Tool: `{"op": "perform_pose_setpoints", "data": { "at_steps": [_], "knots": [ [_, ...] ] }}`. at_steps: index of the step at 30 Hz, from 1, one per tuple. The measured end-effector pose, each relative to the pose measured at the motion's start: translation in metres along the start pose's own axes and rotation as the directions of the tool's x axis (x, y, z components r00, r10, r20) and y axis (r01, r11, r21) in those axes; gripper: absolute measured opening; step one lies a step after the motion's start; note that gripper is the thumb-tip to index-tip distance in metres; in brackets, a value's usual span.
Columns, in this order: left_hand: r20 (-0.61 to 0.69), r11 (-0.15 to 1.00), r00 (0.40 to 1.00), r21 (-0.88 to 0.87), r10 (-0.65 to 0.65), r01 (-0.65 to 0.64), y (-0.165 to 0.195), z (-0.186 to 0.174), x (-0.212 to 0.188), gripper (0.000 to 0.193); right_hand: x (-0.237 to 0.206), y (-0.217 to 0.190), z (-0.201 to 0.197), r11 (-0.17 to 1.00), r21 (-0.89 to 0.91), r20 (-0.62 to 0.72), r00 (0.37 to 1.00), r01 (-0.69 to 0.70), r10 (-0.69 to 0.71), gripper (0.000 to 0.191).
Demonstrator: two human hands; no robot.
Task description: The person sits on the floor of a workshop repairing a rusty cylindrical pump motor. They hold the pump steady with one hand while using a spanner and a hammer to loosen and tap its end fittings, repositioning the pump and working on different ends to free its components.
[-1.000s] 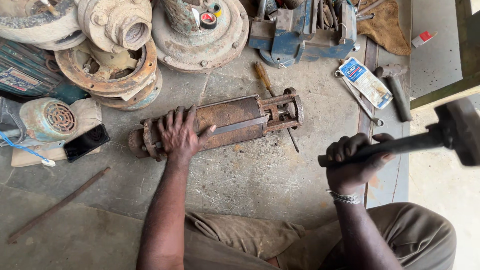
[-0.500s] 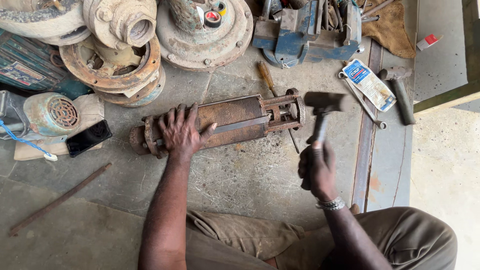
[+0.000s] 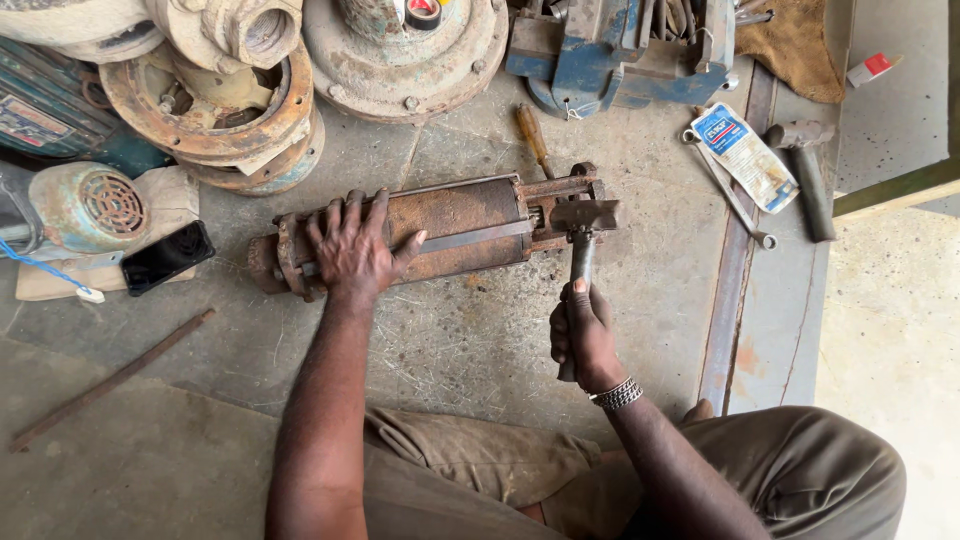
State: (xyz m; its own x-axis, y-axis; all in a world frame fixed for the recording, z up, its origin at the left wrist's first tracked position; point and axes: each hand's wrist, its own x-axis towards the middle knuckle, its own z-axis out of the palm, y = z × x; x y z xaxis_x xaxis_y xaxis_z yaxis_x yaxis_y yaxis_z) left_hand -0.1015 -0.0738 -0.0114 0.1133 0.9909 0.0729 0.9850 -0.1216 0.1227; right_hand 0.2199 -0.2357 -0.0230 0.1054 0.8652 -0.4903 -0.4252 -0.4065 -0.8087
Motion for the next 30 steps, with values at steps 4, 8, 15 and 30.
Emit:
{"op": "perform_pose_setpoints", "data": {
  "at_steps": [4, 8, 15, 30],
  "knots": [
    [0.020, 1.000, 1.000, 0.011, 0.015, -0.015, 0.001, 0.002, 0.007, 0.110, -0.021, -0.048, -0.012, 0.963, 0.076, 0.022, 0.965, 0.258, -0.260, 0.035],
    [0.017, 1.000, 1.000, 0.010, 0.009, -0.009, -0.005, 0.015, 0.009, 0.110, -0.044, -0.083, -0.020, 0.759, 0.243, -0.067, 0.791, 0.604, -0.608, 0.051],
    [0.031, 1.000, 1.000, 0.013, -0.001, 0.000, -0.007, 0.015, 0.008, 0.108, 0.004, 0.002, 0.023, 0.868, -0.373, 0.121, 0.945, 0.327, -0.304, 0.037],
    [0.085, 1.000, 0.996, 0.027, -0.014, 0.012, -0.010, 0.018, 0.011, 0.108, -0.017, -0.023, -0.009, 0.529, 0.464, 0.193, 0.502, 0.710, -0.843, 0.065]
  ]
}}
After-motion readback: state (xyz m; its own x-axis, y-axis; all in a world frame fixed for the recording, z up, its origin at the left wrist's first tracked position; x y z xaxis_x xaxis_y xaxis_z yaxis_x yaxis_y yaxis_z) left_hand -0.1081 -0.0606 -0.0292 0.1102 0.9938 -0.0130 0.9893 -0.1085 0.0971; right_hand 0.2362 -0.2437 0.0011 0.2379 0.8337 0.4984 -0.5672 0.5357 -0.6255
